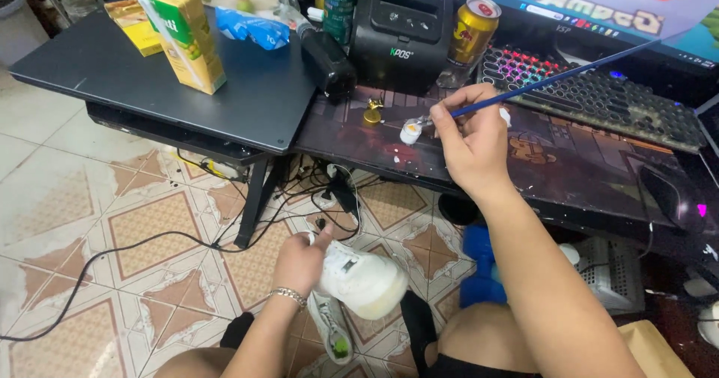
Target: The person paints the sole and sides of a white sneaker using a small brush and white paint. They repeatedly dip the brush into a small container on the desk to reload paint while holding the shoe in their left hand.
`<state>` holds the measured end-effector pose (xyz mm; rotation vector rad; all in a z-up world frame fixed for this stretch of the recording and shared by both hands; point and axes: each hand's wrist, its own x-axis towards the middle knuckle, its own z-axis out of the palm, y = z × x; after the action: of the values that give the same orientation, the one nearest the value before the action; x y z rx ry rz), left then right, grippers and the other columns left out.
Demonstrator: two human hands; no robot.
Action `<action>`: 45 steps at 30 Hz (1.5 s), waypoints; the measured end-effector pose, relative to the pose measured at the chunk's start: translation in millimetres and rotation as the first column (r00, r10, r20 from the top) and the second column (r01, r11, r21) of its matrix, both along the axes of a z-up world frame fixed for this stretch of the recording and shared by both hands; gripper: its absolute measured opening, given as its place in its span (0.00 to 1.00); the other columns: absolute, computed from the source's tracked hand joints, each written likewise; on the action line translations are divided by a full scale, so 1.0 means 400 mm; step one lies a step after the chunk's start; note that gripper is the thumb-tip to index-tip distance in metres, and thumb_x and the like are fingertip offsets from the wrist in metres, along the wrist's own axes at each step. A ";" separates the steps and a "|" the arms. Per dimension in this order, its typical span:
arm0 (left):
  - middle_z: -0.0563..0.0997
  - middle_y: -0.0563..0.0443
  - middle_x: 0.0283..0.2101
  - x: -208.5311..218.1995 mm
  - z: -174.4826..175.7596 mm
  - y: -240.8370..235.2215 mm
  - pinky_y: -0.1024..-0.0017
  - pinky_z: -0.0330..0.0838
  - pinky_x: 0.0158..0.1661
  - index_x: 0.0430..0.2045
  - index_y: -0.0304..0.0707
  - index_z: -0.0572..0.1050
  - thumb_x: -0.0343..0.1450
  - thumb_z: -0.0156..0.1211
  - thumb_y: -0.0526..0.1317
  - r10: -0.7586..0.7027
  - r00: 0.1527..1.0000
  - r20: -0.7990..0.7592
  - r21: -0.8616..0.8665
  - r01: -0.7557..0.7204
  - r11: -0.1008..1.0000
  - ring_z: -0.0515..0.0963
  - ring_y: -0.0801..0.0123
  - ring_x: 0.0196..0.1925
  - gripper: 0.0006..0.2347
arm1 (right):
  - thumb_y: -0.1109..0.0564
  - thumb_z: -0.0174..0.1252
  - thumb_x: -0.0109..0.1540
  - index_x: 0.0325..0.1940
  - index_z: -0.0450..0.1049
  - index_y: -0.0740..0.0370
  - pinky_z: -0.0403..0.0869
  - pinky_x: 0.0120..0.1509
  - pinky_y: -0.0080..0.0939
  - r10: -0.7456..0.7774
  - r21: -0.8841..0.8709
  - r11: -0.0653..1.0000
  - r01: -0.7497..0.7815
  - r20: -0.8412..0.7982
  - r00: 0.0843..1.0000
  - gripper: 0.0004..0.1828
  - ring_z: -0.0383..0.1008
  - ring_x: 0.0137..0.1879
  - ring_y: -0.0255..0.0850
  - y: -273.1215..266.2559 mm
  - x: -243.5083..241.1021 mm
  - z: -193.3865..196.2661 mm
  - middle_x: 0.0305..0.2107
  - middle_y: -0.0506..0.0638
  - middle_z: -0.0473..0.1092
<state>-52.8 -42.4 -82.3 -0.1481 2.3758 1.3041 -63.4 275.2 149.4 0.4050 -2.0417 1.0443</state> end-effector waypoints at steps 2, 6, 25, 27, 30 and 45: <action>0.94 0.34 0.36 -0.007 -0.011 0.003 0.46 0.85 0.55 0.28 0.38 0.90 0.81 0.67 0.72 0.004 1.000 0.016 -0.005 -0.004 1.000 0.97 0.37 0.55 0.32 | 0.66 0.68 0.83 0.60 0.71 0.72 0.82 0.40 0.39 -0.005 0.004 1.000 0.005 0.004 1.000 0.10 0.85 0.35 0.42 0.009 -0.005 -0.003 0.41 0.64 0.83; 0.95 0.24 0.57 0.041 0.166 -0.006 0.40 0.82 0.71 0.49 0.28 0.93 0.80 0.66 0.72 -0.048 0.995 0.091 -0.042 0.052 0.998 0.89 0.31 0.74 0.36 | 0.66 0.69 0.84 0.61 0.71 0.71 0.83 0.42 0.40 0.003 -0.018 1.000 -0.003 0.000 1.000 0.11 0.84 0.37 0.43 0.020 -0.011 -0.019 0.43 0.63 0.82; 0.83 0.15 0.76 -0.044 0.332 -0.133 0.37 0.70 0.83 0.76 0.16 0.78 0.66 0.87 0.65 -0.065 0.993 0.101 0.046 0.061 0.997 0.78 0.26 0.84 0.51 | 0.59 0.70 0.78 0.50 0.61 0.53 0.80 0.40 0.39 0.038 -0.321 0.939 -0.121 -0.254 0.967 0.20 0.83 0.36 0.48 -0.160 0.302 -0.312 0.41 0.71 0.81; 0.83 0.16 0.75 -0.049 0.331 -0.141 0.37 0.69 0.85 0.73 0.15 0.74 0.61 0.99 0.51 -0.185 0.982 0.025 -0.024 0.186 0.982 0.76 0.26 0.86 0.50 | 0.69 0.69 0.73 0.46 0.61 0.57 0.85 0.42 0.40 0.058 -0.403 0.906 -0.128 -0.179 0.982 0.21 0.83 0.35 0.48 -0.179 0.309 -0.391 0.41 0.74 0.81; 0.91 0.25 0.57 -0.090 0.154 -0.136 0.39 0.84 0.71 0.60 0.21 0.82 0.66 0.95 0.41 -0.167 0.972 -0.168 -0.234 0.125 0.964 0.89 0.29 0.71 0.32 | 0.66 0.68 0.76 0.47 0.62 0.54 0.85 0.43 0.39 0.094 -0.490 0.862 -0.128 -0.094 0.991 0.19 0.83 0.37 0.43 -0.220 0.303 -0.410 0.42 0.69 0.82; 0.92 0.23 0.51 -0.080 0.226 -0.185 0.35 0.82 0.65 0.54 0.22 0.87 0.76 0.84 0.54 -0.007 0.983 -0.185 -0.123 -0.016 0.992 0.90 0.24 0.66 0.27 | 0.71 0.69 0.76 0.46 0.64 0.61 0.87 0.45 0.47 0.070 -0.373 0.924 -0.079 -0.039 0.997 0.19 0.85 0.36 0.50 -0.210 0.320 -0.482 0.43 0.72 0.81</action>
<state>-84.7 -116.5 8.2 -0.0709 2.6159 1.2196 64.5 191.4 -43.2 0.2942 -1.7610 1.4353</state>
